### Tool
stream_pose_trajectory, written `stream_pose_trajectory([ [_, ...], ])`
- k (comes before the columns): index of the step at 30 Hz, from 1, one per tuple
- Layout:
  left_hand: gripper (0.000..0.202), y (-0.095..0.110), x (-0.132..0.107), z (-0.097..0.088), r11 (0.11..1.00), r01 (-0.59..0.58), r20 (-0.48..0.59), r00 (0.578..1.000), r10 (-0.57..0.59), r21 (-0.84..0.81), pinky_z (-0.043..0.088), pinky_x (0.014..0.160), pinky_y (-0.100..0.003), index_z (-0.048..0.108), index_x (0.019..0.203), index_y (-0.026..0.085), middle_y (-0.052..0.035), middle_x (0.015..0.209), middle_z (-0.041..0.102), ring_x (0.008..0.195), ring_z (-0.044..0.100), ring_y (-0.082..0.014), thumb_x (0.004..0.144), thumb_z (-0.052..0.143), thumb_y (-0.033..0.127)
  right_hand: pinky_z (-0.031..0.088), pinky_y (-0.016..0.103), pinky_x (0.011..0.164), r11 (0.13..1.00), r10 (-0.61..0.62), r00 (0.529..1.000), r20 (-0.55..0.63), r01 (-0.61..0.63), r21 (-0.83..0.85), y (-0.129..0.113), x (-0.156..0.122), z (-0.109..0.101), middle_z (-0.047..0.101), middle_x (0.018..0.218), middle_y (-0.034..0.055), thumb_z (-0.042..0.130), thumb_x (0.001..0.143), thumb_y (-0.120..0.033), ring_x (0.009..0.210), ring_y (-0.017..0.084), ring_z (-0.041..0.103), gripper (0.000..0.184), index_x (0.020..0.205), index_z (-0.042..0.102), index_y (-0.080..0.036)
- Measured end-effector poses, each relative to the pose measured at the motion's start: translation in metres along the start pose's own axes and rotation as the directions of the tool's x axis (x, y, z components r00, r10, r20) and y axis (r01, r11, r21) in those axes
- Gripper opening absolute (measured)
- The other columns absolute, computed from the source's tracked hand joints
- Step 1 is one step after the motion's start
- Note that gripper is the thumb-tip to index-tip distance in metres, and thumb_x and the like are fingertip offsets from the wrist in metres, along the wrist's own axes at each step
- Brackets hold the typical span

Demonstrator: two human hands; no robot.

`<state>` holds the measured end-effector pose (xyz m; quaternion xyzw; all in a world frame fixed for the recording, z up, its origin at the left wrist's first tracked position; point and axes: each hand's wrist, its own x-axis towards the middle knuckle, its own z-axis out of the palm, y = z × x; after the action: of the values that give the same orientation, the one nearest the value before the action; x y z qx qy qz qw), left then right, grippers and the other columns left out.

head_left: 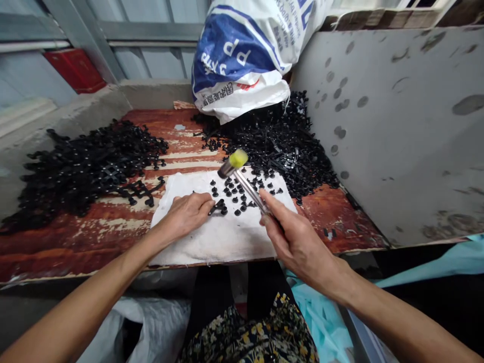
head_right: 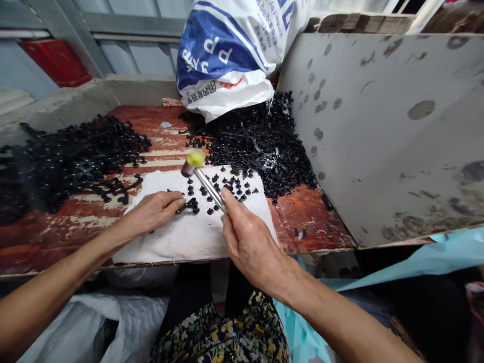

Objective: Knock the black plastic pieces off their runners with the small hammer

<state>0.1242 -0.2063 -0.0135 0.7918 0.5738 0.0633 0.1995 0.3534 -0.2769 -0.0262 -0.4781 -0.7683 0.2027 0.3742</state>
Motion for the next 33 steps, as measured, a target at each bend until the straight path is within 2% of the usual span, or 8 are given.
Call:
stream_pose_trajectory([
  [3, 0.032, 0.012, -0.019, 0.004, 0.975, -0.209, 0.001, 0.978, 0.210, -0.068, 0.036, 0.066, -0.031, 0.050, 0.069, 0.021, 0.0009, 0.061, 0.051, 0.061, 0.049, -0.0176, 0.093, 0.034, 0.037, 0.056, 0.032, 0.075, 0.964, 0.119, 0.993, 0.000, -0.116, 0.240, -0.006, 0.007, 0.004, 0.068, 0.087, 0.0046, 0.057, 0.089, -0.029, 0.080, 0.018, 0.066, 0.019, 0.103, 0.064, -0.018],
  [6, 0.029, 0.024, -0.035, 0.017, 0.924, -0.377, -0.097, 0.924, 0.371, -0.063, 0.040, 0.078, -0.035, 0.058, 0.080, 0.021, -0.0011, 0.070, 0.060, 0.070, 0.055, -0.0192, 0.094, 0.037, 0.033, 0.041, 0.022, 0.042, 0.783, 0.294, 0.930, 0.221, -0.367, 0.502, -0.008, 0.002, 0.018, 0.053, 0.061, -0.0062, 0.062, 0.082, -0.036, 0.043, 0.009, 0.047, 0.016, 0.084, 0.056, -0.021],
  [11, 0.038, 0.021, -0.050, 0.033, 0.973, -0.221, -0.469, 0.867, 0.167, -0.062, 0.043, 0.089, -0.039, 0.055, 0.111, 0.015, -0.0158, 0.115, 0.063, 0.108, 0.056, -0.0284, 0.090, 0.048, 0.046, 0.025, 0.018, 0.031, 0.568, 0.456, 0.858, 0.238, -0.486, 0.664, -0.012, -0.021, 0.039, 0.037, 0.045, -0.0143, 0.059, 0.082, -0.040, 0.030, 0.007, 0.031, 0.021, 0.088, 0.048, -0.023],
  [14, 0.032, 0.023, -0.053, 0.030, 0.987, -0.091, -0.241, 0.969, 0.056, -0.136, 0.042, 0.071, -0.034, 0.054, 0.088, 0.021, -0.0064, 0.084, 0.063, 0.077, 0.059, -0.0222, 0.095, 0.035, 0.046, 0.026, 0.019, 0.032, 0.567, 0.502, 0.853, 0.141, -0.448, 0.691, -0.014, -0.029, 0.047, 0.041, 0.049, -0.0129, 0.060, 0.083, -0.042, 0.032, 0.007, 0.034, 0.023, 0.089, 0.047, -0.024],
  [17, 0.030, 0.033, -0.049, 0.027, 0.988, -0.053, -0.060, 0.997, 0.045, -0.144, 0.032, 0.060, -0.031, 0.042, 0.071, 0.024, 0.0017, 0.060, 0.047, 0.055, 0.045, -0.0167, 0.094, 0.031, 0.039, 0.027, 0.019, 0.035, 0.595, 0.484, 0.867, 0.115, -0.423, 0.684, -0.015, -0.032, 0.054, 0.044, 0.053, -0.0112, 0.061, 0.085, -0.039, 0.035, 0.006, 0.036, 0.020, 0.089, 0.048, -0.023],
  [24, 0.014, 0.044, -0.027, 0.027, 0.974, 0.064, 0.058, 0.997, -0.052, -0.216, 0.026, 0.057, -0.029, 0.039, 0.071, 0.023, 0.0036, 0.058, 0.044, 0.055, 0.039, -0.0142, 0.085, 0.039, 0.025, 0.029, 0.021, 0.040, 0.656, 0.426, 0.893, 0.144, -0.415, 0.630, -0.008, -0.044, 0.048, 0.043, 0.055, -0.0093, 0.059, 0.088, -0.037, 0.042, 0.008, 0.038, 0.016, 0.092, 0.055, -0.022],
  [28, 0.014, 0.035, -0.021, 0.025, 0.968, -0.012, 0.027, 0.999, 0.020, -0.250, 0.027, 0.059, -0.029, 0.043, 0.075, 0.023, 0.0023, 0.062, 0.047, 0.060, 0.045, -0.0159, 0.086, 0.036, 0.027, 0.027, 0.022, 0.037, 0.716, 0.443, 0.896, 0.042, -0.381, 0.585, 0.002, -0.052, 0.029, 0.042, 0.052, -0.0093, 0.058, 0.091, -0.039, 0.038, 0.008, 0.036, 0.018, 0.096, 0.059, -0.021],
  [33, 0.031, 0.027, -0.015, 0.028, 0.956, -0.061, -0.041, 0.998, 0.051, -0.288, 0.028, 0.060, -0.030, 0.037, 0.065, 0.023, 0.0029, 0.059, 0.041, 0.058, 0.041, -0.0149, 0.090, 0.033, 0.042, 0.032, 0.020, 0.034, 0.670, 0.547, 0.832, -0.092, -0.369, 0.644, 0.021, -0.055, 0.013, 0.042, 0.048, -0.0111, 0.061, 0.087, -0.045, 0.035, 0.008, 0.038, 0.025, 0.092, 0.053, -0.022],
])
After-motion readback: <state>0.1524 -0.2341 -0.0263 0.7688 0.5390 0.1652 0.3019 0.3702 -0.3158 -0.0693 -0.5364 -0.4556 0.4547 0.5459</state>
